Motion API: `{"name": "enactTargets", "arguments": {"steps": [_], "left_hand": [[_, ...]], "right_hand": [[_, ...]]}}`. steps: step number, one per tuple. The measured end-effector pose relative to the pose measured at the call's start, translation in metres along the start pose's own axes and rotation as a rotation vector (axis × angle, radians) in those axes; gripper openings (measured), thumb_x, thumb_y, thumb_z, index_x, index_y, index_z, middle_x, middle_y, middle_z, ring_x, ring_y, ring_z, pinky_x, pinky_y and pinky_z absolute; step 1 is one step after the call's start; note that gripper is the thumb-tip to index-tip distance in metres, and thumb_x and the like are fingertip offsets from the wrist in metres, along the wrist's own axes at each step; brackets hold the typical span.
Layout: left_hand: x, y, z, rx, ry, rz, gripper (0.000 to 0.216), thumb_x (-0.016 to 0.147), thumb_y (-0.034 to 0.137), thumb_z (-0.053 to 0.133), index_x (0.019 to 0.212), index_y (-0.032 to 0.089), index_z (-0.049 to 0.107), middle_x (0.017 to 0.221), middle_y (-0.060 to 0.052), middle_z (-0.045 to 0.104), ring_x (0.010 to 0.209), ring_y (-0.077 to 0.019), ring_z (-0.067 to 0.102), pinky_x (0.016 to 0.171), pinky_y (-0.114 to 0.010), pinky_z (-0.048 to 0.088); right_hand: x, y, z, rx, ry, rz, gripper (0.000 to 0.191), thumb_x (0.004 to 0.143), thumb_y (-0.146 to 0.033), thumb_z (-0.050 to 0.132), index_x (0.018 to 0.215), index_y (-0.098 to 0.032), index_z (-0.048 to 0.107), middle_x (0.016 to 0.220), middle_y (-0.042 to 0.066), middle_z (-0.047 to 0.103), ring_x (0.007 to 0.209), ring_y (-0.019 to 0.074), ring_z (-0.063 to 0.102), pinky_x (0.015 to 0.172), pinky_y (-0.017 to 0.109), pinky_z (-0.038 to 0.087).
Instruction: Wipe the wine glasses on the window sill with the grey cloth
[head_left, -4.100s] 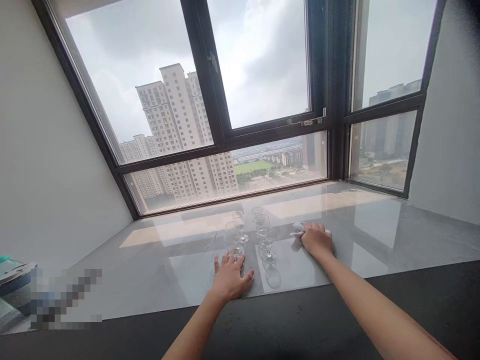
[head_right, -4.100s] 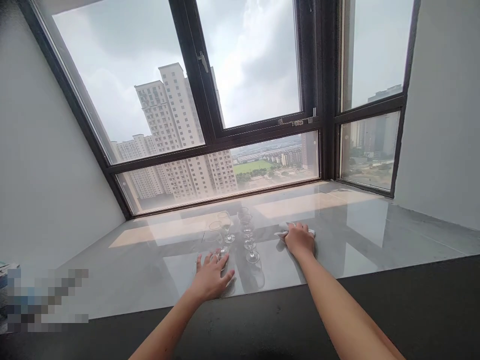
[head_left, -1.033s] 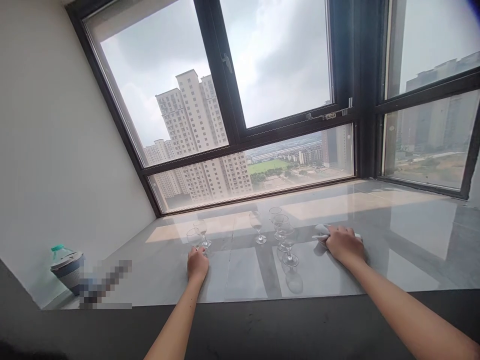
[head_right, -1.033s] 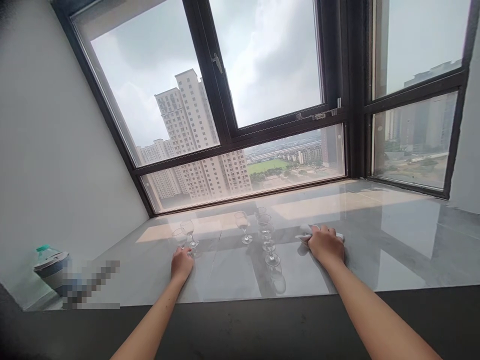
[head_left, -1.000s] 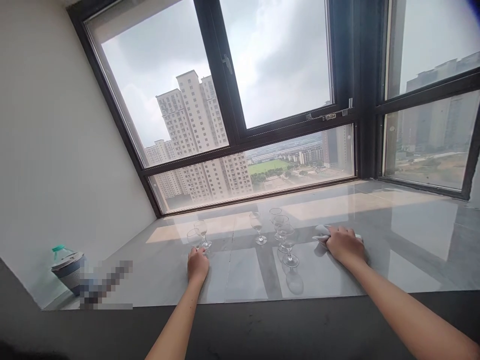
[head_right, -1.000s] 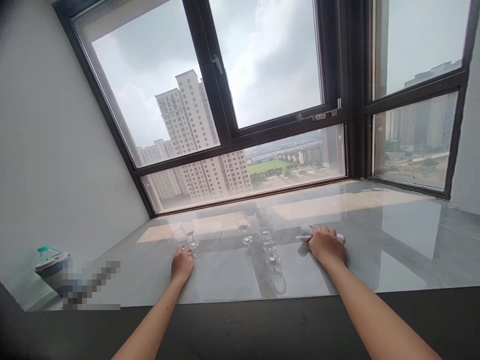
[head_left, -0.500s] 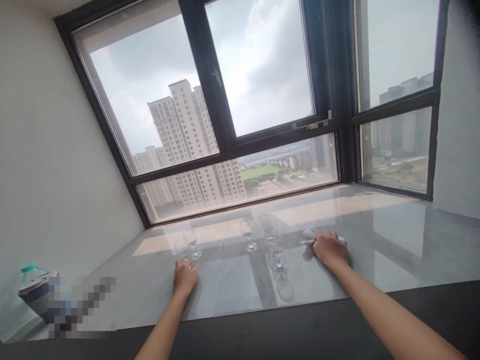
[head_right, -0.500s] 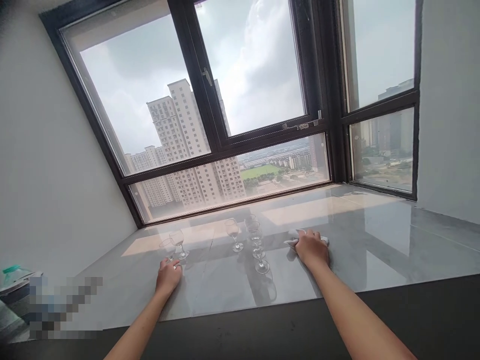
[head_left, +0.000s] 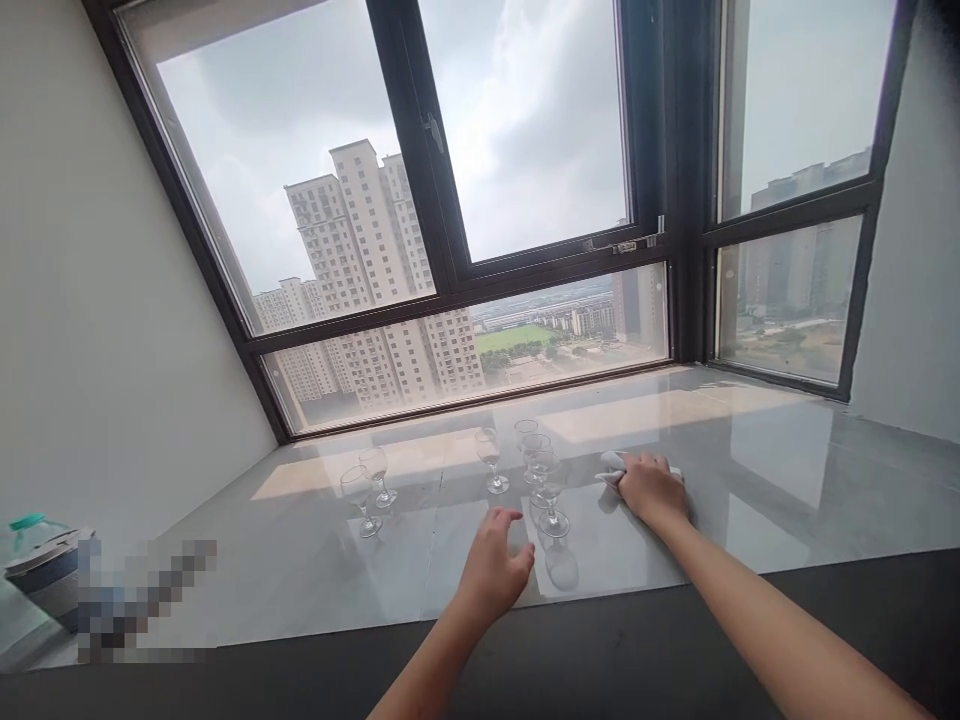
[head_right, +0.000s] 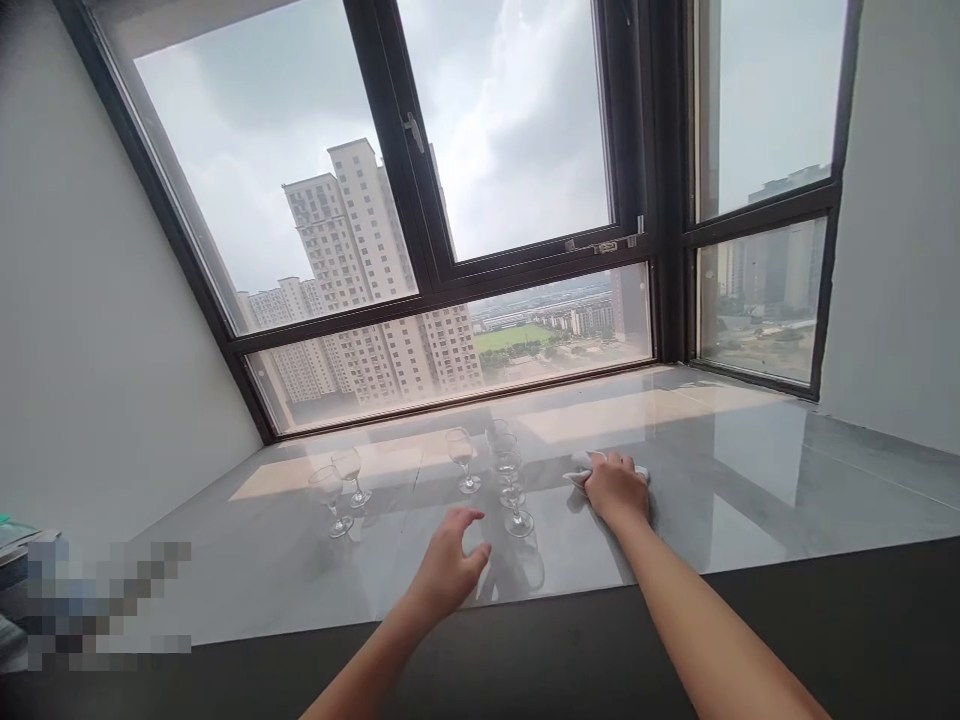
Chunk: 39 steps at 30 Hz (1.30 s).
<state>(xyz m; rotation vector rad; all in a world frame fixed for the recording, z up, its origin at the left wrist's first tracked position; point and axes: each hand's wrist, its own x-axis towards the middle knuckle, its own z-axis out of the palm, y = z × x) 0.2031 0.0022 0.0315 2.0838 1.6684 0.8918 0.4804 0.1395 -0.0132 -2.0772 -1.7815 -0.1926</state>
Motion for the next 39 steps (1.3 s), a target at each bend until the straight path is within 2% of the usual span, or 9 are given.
{"name": "enactTargets", "arguments": {"steps": [3, 6, 9, 14, 17, 19, 25, 34, 39], "left_hand": [[0.011, 0.029, 0.023, 0.06, 0.008, 0.155, 0.023, 0.083, 0.025, 0.052, 0.104, 0.023, 0.063, 0.108, -0.004, 0.063, 0.1, -0.0187, 0.058, 0.09, -0.029, 0.044], [0.023, 0.041, 0.037, 0.177, 0.095, 0.131, 0.022, 0.086, 0.025, 0.048, 0.1, 0.023, 0.065, 0.102, -0.005, 0.063, 0.096, -0.0195, 0.058, 0.086, -0.03, 0.044], [0.028, 0.04, 0.047, 0.261, 0.102, 0.073, 0.029, 0.087, 0.027, 0.046, 0.108, 0.023, 0.066, 0.107, -0.007, 0.062, 0.1, -0.0212, 0.058, 0.091, -0.033, 0.043], [0.029, 0.033, 0.059, 0.322, -0.035, 0.067, 0.053, 0.085, 0.041, 0.051, 0.135, 0.023, 0.054, 0.142, -0.013, 0.048, 0.127, -0.0316, 0.044, 0.11, -0.048, 0.029], [0.027, 0.032, 0.059, 0.319, -0.118, 0.082, 0.056, 0.086, 0.044, 0.047, 0.138, 0.023, 0.052, 0.135, -0.012, 0.056, 0.127, -0.0311, 0.045, 0.112, -0.05, 0.024], [0.02, 0.03, 0.054, 0.343, -0.086, 0.074, 0.053, 0.085, 0.043, 0.047, 0.134, 0.024, 0.055, 0.128, -0.011, 0.061, 0.124, -0.0314, 0.046, 0.11, -0.049, 0.026], [-0.034, -0.011, 0.014, 0.47, 0.053, -0.094, 0.051, 0.087, 0.048, 0.045, 0.132, 0.028, 0.059, 0.129, -0.008, 0.062, 0.119, -0.0327, 0.045, 0.099, -0.045, 0.035], [-0.087, -0.112, -0.099, 0.716, 0.234, -0.55, 0.052, 0.089, 0.048, 0.039, 0.128, 0.023, 0.062, 0.131, -0.01, 0.062, 0.115, -0.0325, 0.049, 0.093, -0.044, 0.037], [-0.091, -0.145, -0.116, 0.724, 0.278, -0.586, 0.053, 0.088, 0.047, 0.04, 0.132, 0.025, 0.058, 0.137, -0.007, 0.057, 0.118, -0.031, 0.049, 0.097, -0.045, 0.036]], "right_hand": [[-0.001, -0.001, -0.002, 0.003, 0.013, 0.01, 0.03, 0.092, -0.031, 0.042, 0.108, -0.018, 0.064, 0.109, 0.015, 0.06, 0.105, 0.0299, 0.05, 0.08, 0.037, 0.037], [-0.002, -0.002, -0.005, 0.009, 0.006, 0.018, 0.03, 0.091, -0.031, 0.043, 0.11, -0.018, 0.064, 0.109, 0.015, 0.06, 0.105, 0.0295, 0.05, 0.081, 0.037, 0.037], [-0.002, -0.003, -0.007, 0.016, 0.004, 0.03, 0.031, 0.091, -0.027, 0.043, 0.112, -0.018, 0.064, 0.111, 0.015, 0.06, 0.106, 0.0291, 0.05, 0.082, 0.038, 0.037], [-0.002, -0.003, -0.006, 0.025, 0.008, 0.03, 0.03, 0.09, -0.027, 0.044, 0.111, -0.017, 0.064, 0.111, 0.016, 0.06, 0.107, 0.0299, 0.05, 0.083, 0.038, 0.037], [-0.002, -0.002, -0.006, 0.037, -0.002, 0.024, 0.032, 0.091, -0.029, 0.045, 0.115, -0.018, 0.063, 0.112, 0.016, 0.059, 0.108, 0.0303, 0.05, 0.084, 0.039, 0.037], [-0.001, -0.002, -0.006, 0.041, -0.004, 0.015, 0.034, 0.091, -0.031, 0.045, 0.117, -0.018, 0.063, 0.113, 0.017, 0.059, 0.108, 0.0305, 0.05, 0.084, 0.039, 0.038], [0.0, 0.001, -0.002, 0.021, 0.001, 0.005, 0.032, 0.092, -0.03, 0.04, 0.11, -0.018, 0.064, 0.11, 0.016, 0.06, 0.105, 0.0309, 0.05, 0.08, 0.039, 0.038], [0.001, 0.006, 0.003, 0.075, -0.011, -0.033, 0.035, 0.092, -0.028, 0.035, 0.105, -0.018, 0.066, 0.106, 0.02, 0.06, 0.102, 0.0362, 0.05, 0.074, 0.043, 0.036], [0.006, 0.009, 0.012, 0.124, 0.005, -0.029, 0.03, 0.088, -0.032, 0.044, 0.101, -0.025, 0.07, 0.104, 0.02, 0.061, 0.102, 0.0392, 0.05, 0.074, 0.046, 0.036]]}}
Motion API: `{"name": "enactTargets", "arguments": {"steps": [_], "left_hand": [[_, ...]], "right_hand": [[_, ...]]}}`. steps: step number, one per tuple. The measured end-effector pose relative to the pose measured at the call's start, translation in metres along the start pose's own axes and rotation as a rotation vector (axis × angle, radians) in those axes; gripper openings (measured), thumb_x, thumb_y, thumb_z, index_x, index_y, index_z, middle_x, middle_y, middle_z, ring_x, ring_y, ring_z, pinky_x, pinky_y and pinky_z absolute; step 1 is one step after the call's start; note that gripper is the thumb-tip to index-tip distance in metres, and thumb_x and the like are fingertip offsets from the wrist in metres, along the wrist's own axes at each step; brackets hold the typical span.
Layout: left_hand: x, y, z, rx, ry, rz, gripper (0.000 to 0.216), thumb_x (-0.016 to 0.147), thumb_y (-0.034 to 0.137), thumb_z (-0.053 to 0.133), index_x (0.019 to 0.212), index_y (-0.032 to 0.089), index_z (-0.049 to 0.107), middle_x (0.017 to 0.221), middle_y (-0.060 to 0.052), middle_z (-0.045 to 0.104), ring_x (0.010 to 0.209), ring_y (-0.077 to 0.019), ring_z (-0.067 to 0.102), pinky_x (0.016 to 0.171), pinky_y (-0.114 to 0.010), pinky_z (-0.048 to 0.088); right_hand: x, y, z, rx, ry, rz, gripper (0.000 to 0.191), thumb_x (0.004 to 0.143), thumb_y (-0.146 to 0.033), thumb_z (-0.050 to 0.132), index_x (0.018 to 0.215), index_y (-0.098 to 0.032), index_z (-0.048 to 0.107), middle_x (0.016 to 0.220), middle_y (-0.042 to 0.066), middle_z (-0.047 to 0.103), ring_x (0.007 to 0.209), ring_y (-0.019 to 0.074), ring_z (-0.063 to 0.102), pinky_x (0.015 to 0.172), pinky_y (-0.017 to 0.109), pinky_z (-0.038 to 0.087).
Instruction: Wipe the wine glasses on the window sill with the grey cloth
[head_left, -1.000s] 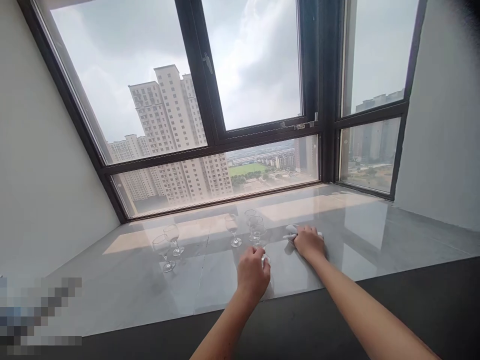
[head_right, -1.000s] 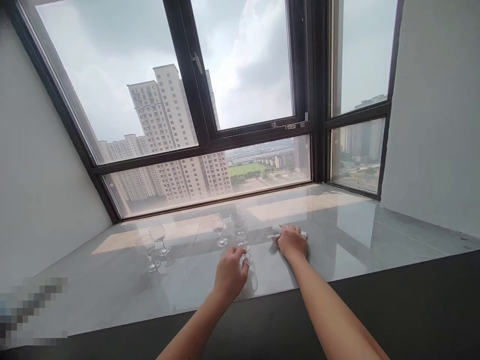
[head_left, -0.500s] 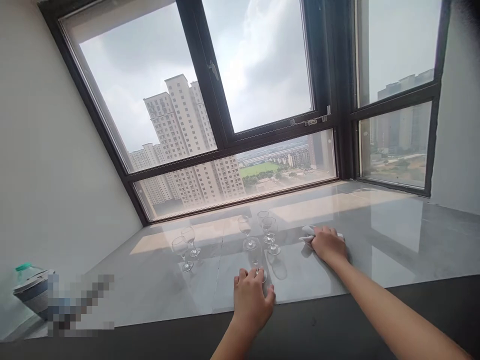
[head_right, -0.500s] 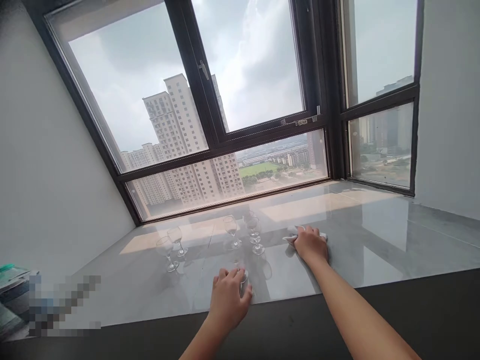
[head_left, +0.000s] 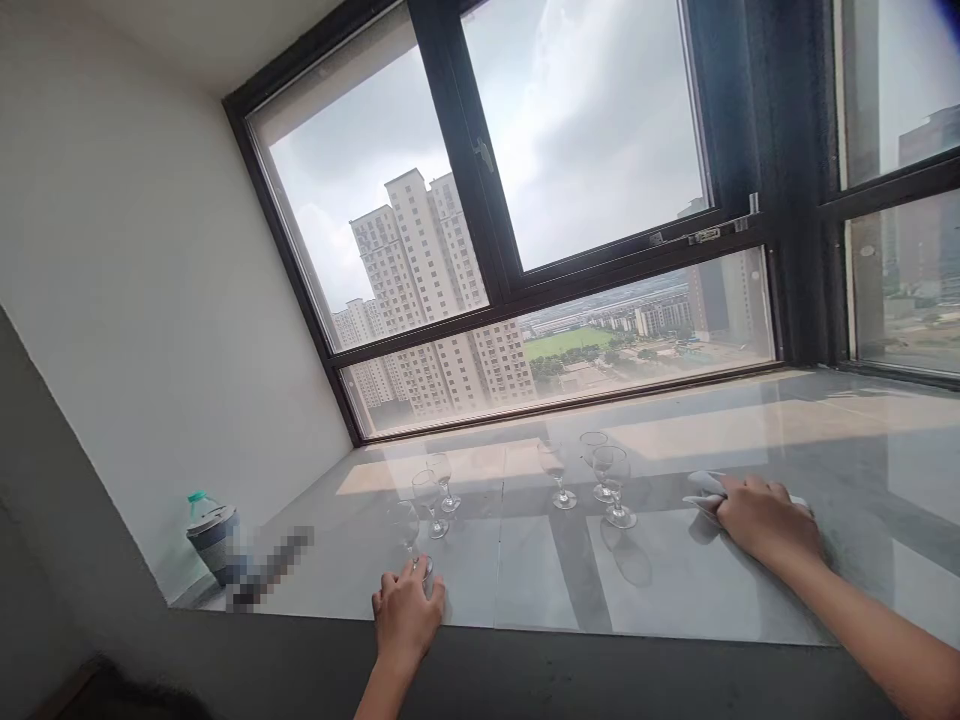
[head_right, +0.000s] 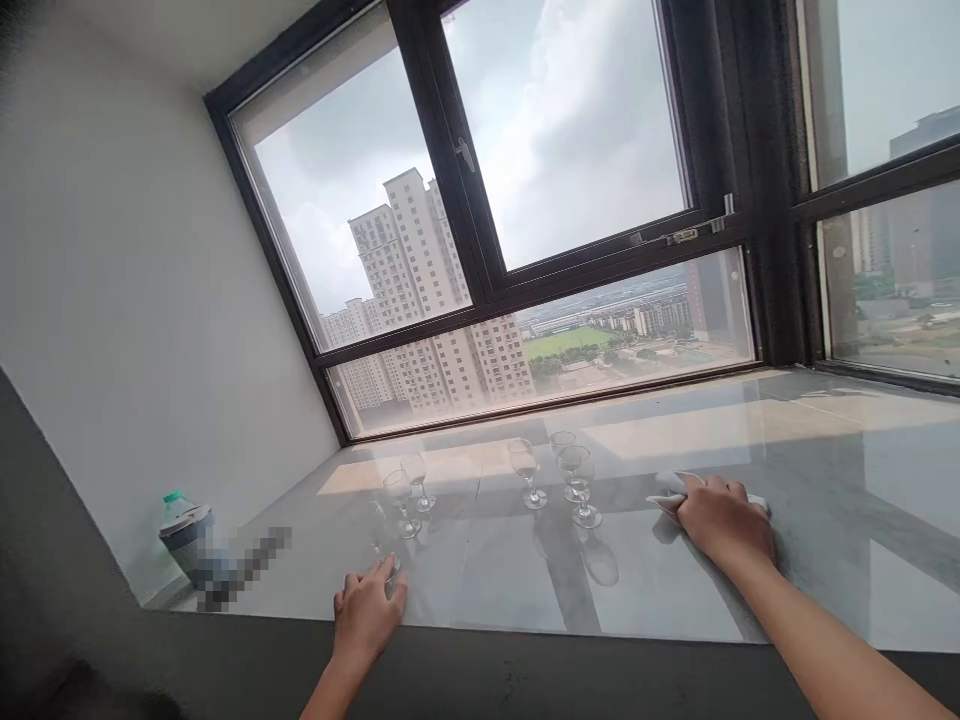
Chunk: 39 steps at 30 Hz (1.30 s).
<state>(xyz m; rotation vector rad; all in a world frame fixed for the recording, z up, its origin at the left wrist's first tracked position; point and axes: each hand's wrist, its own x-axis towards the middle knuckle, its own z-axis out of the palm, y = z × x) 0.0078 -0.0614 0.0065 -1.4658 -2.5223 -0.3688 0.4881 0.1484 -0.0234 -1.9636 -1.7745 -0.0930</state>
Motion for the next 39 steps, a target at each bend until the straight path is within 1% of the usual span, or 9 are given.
{"name": "enactTargets", "arguments": {"steps": [8, 13, 20, 24, 27, 30, 32, 35, 39], "left_hand": [[0.003, -0.001, 0.021, 0.036, 0.149, -0.003, 0.047, 0.091, 0.039, 0.041, 0.135, 0.029, 0.055, 0.145, -0.008, 0.049, 0.13, -0.0301, 0.043, 0.106, -0.046, 0.032], [-0.002, -0.001, 0.025, 0.012, 0.218, -0.016, 0.039, 0.093, 0.029, 0.036, 0.118, 0.028, 0.066, 0.126, -0.006, 0.061, 0.117, -0.0249, 0.052, 0.102, -0.039, 0.035], [0.001, -0.008, 0.031, 0.005, 0.235, 0.023, 0.039, 0.093, 0.029, 0.035, 0.119, 0.03, 0.065, 0.13, -0.003, 0.06, 0.121, -0.0248, 0.049, 0.104, -0.039, 0.033], [-0.002, -0.002, 0.03, -0.053, 0.31, 0.019, 0.039, 0.091, 0.026, 0.034, 0.116, 0.025, 0.065, 0.129, -0.008, 0.057, 0.118, -0.0261, 0.05, 0.101, -0.04, 0.037], [-0.009, 0.032, 0.023, -0.162, 0.295, 0.218, 0.037, 0.09, 0.023, 0.034, 0.107, 0.023, 0.067, 0.119, -0.009, 0.061, 0.116, -0.025, 0.051, 0.101, -0.037, 0.038], [-0.016, 0.092, 0.013, -0.295, 0.085, 0.524, 0.034, 0.09, 0.025, 0.036, 0.107, 0.024, 0.066, 0.116, -0.007, 0.062, 0.111, -0.0231, 0.054, 0.1, -0.036, 0.04], [-0.016, 0.136, 0.009, -0.371, -0.001, 0.618, 0.035, 0.089, 0.028, 0.04, 0.115, 0.024, 0.064, 0.125, -0.007, 0.058, 0.116, -0.0236, 0.051, 0.104, -0.038, 0.038], [-0.004, 0.192, 0.011, -0.389, -0.09, 0.587, 0.045, 0.087, 0.028, 0.044, 0.13, 0.026, 0.057, 0.141, -0.008, 0.049, 0.129, -0.0264, 0.043, 0.109, -0.043, 0.032], [0.025, 0.236, 0.023, -0.274, -0.186, 0.456, 0.054, 0.085, 0.026, 0.046, 0.139, 0.028, 0.05, 0.152, -0.01, 0.037, 0.136, -0.0313, 0.036, 0.111, -0.051, 0.026]], "right_hand": [[-0.005, -0.004, -0.008, -0.049, 0.008, -0.009, 0.034, 0.09, -0.025, 0.037, 0.102, -0.021, 0.068, 0.103, 0.02, 0.061, 0.101, 0.0373, 0.052, 0.074, 0.044, 0.038], [-0.006, -0.008, -0.011, -0.077, -0.002, 0.002, 0.035, 0.091, -0.027, 0.036, 0.107, -0.018, 0.066, 0.106, 0.02, 0.061, 0.102, 0.0376, 0.052, 0.075, 0.044, 0.038], [-0.004, -0.008, -0.011, -0.044, -0.031, -0.005, 0.035, 0.092, -0.032, 0.038, 0.106, -0.016, 0.065, 0.108, 0.021, 0.06, 0.103, 0.0377, 0.05, 0.074, 0.043, 0.037], [-0.003, -0.007, -0.007, -0.072, 0.011, -0.007, 0.033, 0.091, -0.029, 0.04, 0.105, -0.015, 0.066, 0.106, 0.021, 0.06, 0.102, 0.0372, 0.051, 0.074, 0.043, 0.037], [-0.003, -0.007, -0.005, -0.095, 0.027, -0.006, 0.033, 0.091, -0.031, 0.04, 0.104, -0.015, 0.066, 0.105, 0.02, 0.06, 0.1, 0.0357, 0.052, 0.075, 0.042, 0.037], [-0.003, -0.007, -0.005, -0.107, 0.034, -0.005, 0.034, 0.091, -0.034, 0.042, 0.106, -0.015, 0.066, 0.106, 0.018, 0.06, 0.101, 0.0339, 0.051, 0.076, 0.041, 0.037], [-0.003, -0.007, -0.005, -0.114, 0.031, 0.006, 0.034, 0.091, -0.034, 0.043, 0.108, -0.016, 0.065, 0.107, 0.017, 0.06, 0.102, 0.0326, 0.051, 0.078, 0.04, 0.038], [-0.004, -0.008, -0.007, -0.122, 0.022, 0.03, 0.031, 0.091, -0.032, 0.044, 0.109, -0.018, 0.065, 0.108, 0.016, 0.06, 0.104, 0.0307, 0.051, 0.079, 0.038, 0.038], [-0.006, -0.012, -0.012, -0.113, 0.018, 0.041, 0.032, 0.091, -0.033, 0.044, 0.11, -0.018, 0.065, 0.109, 0.016, 0.06, 0.105, 0.0303, 0.05, 0.081, 0.039, 0.038]]}}
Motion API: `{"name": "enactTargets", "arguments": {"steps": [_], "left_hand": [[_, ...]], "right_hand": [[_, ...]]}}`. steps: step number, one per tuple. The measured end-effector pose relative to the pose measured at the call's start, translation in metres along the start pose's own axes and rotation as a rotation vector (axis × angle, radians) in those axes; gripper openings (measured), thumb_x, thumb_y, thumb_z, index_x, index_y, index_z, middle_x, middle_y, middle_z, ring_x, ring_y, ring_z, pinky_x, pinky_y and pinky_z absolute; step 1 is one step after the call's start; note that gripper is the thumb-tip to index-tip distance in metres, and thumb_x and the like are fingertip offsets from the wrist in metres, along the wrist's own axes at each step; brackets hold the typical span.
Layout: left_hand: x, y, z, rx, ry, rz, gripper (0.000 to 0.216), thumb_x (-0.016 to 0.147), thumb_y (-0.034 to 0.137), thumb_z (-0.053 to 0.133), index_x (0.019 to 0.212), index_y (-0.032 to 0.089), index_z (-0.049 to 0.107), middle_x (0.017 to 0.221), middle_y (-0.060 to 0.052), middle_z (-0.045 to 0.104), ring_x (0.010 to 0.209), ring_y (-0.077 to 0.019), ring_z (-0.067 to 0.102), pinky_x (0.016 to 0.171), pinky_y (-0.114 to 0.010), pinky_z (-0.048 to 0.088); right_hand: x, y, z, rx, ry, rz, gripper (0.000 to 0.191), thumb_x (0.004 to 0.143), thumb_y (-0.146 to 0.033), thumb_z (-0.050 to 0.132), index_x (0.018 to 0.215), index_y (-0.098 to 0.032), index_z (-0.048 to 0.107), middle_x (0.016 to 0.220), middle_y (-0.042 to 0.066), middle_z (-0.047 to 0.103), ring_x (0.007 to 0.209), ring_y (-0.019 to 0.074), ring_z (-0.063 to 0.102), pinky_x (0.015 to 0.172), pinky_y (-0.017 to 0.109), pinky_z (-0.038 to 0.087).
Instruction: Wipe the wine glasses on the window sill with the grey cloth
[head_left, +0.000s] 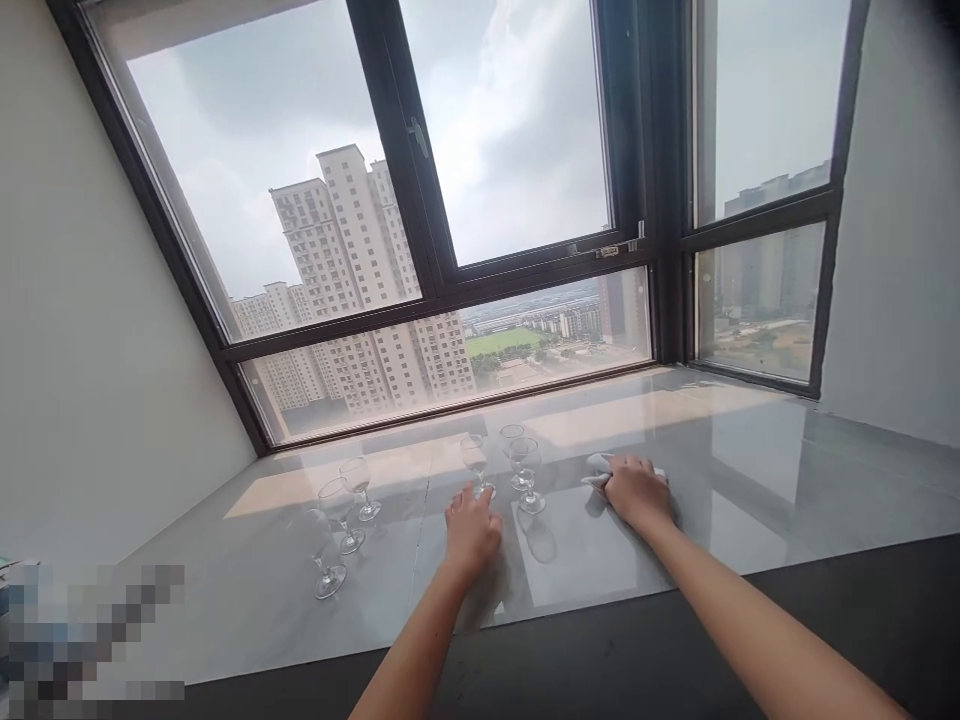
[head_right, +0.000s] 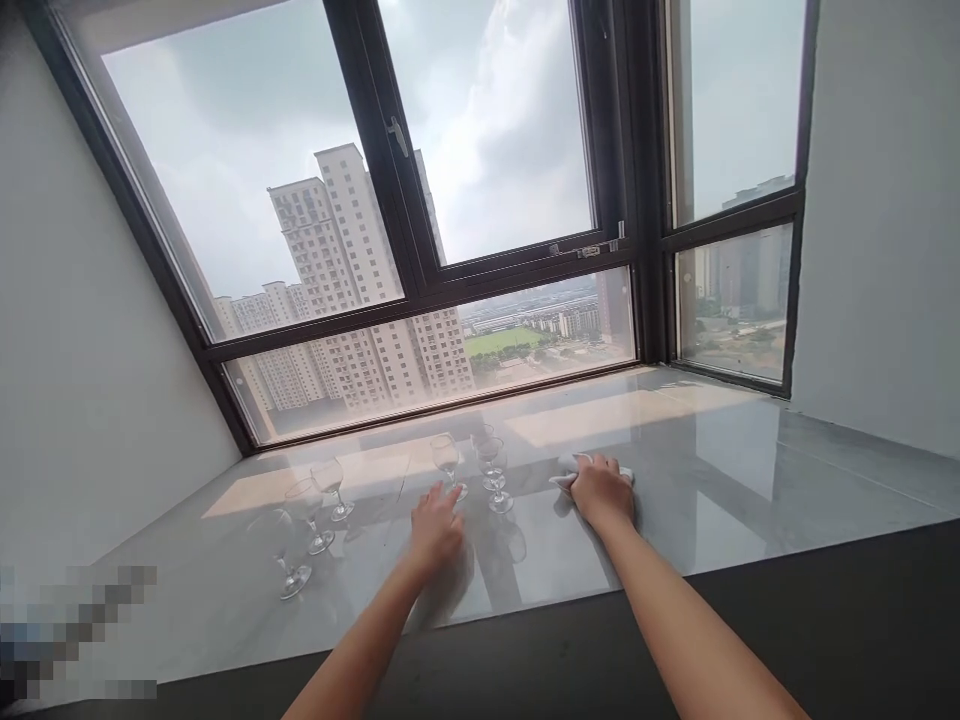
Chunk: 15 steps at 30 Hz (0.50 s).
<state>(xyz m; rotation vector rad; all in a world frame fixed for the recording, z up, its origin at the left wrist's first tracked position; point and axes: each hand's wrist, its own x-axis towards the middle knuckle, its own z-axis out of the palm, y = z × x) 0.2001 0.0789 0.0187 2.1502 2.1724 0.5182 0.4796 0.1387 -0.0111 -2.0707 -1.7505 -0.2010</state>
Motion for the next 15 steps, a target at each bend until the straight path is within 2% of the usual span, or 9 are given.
{"name": "enactTargets", "arguments": {"steps": [2, 4, 7, 9, 15], "left_hand": [[0.017, 0.001, 0.005, 0.027, -0.045, -0.019, 0.057, 0.085, 0.027, 0.045, 0.142, 0.029, 0.046, 0.154, -0.01, 0.035, 0.137, -0.0328, 0.034, 0.111, -0.056, 0.023], [0.027, -0.002, 0.011, 0.05, -0.082, 0.003, 0.054, 0.087, 0.028, 0.041, 0.141, 0.029, 0.047, 0.151, -0.009, 0.04, 0.136, -0.0331, 0.035, 0.111, -0.059, 0.02], [0.029, -0.015, 0.017, 0.102, -0.071, 0.045, 0.049, 0.089, 0.03, 0.037, 0.136, 0.031, 0.052, 0.146, -0.004, 0.048, 0.134, -0.0316, 0.036, 0.113, -0.059, 0.015], [0.025, -0.029, 0.017, 0.136, -0.043, 0.035, 0.048, 0.09, 0.033, 0.036, 0.136, 0.032, 0.052, 0.146, -0.002, 0.048, 0.135, -0.0305, 0.034, 0.114, -0.056, 0.012], [0.018, -0.087, -0.001, 0.159, -0.026, -0.18, 0.051, 0.091, 0.041, 0.032, 0.138, 0.03, 0.05, 0.15, -0.002, 0.043, 0.136, -0.0324, 0.033, 0.109, -0.051, 0.027]], "right_hand": [[-0.001, -0.001, -0.003, 0.002, -0.006, 0.005, 0.032, 0.091, -0.032, 0.043, 0.11, -0.017, 0.064, 0.11, 0.016, 0.06, 0.105, 0.0302, 0.05, 0.081, 0.039, 0.038], [-0.001, -0.003, -0.006, 0.004, -0.015, 0.013, 0.031, 0.091, -0.028, 0.042, 0.11, -0.018, 0.064, 0.11, 0.015, 0.06, 0.106, 0.0295, 0.05, 0.081, 0.039, 0.038], [-0.001, -0.003, -0.007, 0.018, -0.032, 0.02, 0.03, 0.092, -0.029, 0.041, 0.11, -0.018, 0.063, 0.111, 0.015, 0.059, 0.107, 0.0292, 0.05, 0.082, 0.038, 0.037], [-0.001, -0.003, -0.007, 0.028, -0.04, 0.014, 0.031, 0.092, -0.032, 0.042, 0.108, -0.017, 0.063, 0.11, 0.015, 0.059, 0.107, 0.0298, 0.049, 0.082, 0.038, 0.037], [0.001, 0.0, 0.001, -0.001, -0.011, -0.007, 0.029, 0.091, -0.03, 0.042, 0.106, -0.016, 0.063, 0.107, 0.016, 0.059, 0.104, 0.0315, 0.049, 0.079, 0.04, 0.037]]}}
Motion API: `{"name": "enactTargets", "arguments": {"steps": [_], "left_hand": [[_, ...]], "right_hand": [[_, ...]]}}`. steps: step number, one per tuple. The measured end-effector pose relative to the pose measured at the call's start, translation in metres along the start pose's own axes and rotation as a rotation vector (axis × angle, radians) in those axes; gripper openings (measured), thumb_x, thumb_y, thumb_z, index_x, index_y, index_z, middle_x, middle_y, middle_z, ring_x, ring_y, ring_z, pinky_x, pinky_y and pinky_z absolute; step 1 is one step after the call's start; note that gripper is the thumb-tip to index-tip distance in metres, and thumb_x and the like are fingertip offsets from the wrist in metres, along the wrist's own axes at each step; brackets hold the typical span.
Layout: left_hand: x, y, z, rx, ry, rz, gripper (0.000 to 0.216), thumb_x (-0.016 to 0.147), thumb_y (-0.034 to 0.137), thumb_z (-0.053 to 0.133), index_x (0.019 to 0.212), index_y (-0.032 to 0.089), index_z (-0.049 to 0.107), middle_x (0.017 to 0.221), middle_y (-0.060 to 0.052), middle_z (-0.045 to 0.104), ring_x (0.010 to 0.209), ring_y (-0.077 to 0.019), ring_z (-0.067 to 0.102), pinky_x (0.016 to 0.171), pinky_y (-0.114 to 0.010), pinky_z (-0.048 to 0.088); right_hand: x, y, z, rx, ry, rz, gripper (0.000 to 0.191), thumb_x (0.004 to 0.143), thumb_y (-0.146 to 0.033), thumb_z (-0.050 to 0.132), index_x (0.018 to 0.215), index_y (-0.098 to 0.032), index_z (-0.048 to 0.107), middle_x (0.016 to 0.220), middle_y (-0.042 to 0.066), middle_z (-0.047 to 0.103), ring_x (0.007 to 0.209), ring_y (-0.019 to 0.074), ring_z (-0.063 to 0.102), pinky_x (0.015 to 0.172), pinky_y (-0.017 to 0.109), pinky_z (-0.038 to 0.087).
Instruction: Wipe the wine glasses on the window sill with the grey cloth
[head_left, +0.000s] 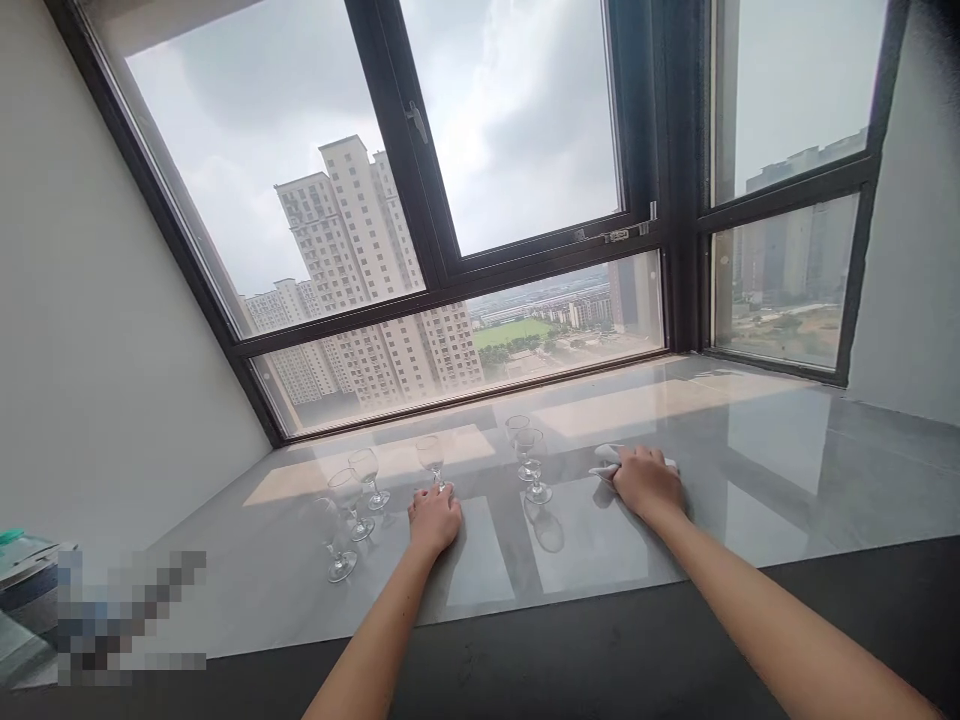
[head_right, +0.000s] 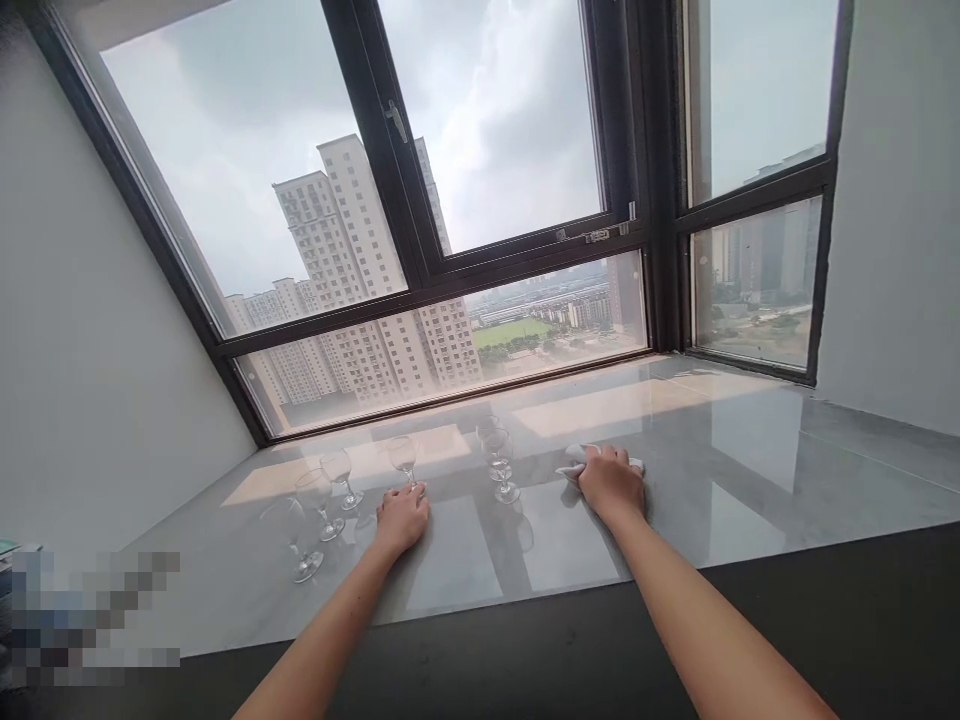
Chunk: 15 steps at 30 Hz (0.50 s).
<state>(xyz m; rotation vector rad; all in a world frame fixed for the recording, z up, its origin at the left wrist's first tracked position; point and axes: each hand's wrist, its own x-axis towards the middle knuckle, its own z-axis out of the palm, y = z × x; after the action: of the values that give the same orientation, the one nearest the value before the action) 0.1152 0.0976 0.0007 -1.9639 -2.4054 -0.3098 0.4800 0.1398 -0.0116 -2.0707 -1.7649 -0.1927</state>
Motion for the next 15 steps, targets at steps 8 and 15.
{"name": "enactTargets", "arguments": {"steps": [8, 15], "left_hand": [[0.009, -0.059, -0.012, -0.01, -0.063, -0.191, 0.056, 0.09, 0.044, 0.033, 0.142, 0.027, 0.045, 0.155, -0.004, 0.034, 0.141, -0.0337, 0.027, 0.113, -0.05, 0.023], [0.002, -0.054, -0.017, -0.033, -0.1, -0.276, 0.065, 0.085, 0.048, 0.044, 0.145, 0.025, 0.04, 0.156, -0.011, 0.031, 0.144, -0.0336, 0.025, 0.116, -0.051, 0.017]], "right_hand": [[0.001, 0.001, 0.003, -0.019, 0.004, -0.011, 0.03, 0.091, -0.029, 0.041, 0.105, -0.017, 0.064, 0.106, 0.016, 0.059, 0.103, 0.0318, 0.051, 0.077, 0.039, 0.038], [0.001, 0.001, 0.003, -0.026, 0.019, -0.014, 0.029, 0.091, -0.027, 0.04, 0.104, -0.017, 0.065, 0.104, 0.016, 0.06, 0.1, 0.0303, 0.052, 0.075, 0.037, 0.037]]}}
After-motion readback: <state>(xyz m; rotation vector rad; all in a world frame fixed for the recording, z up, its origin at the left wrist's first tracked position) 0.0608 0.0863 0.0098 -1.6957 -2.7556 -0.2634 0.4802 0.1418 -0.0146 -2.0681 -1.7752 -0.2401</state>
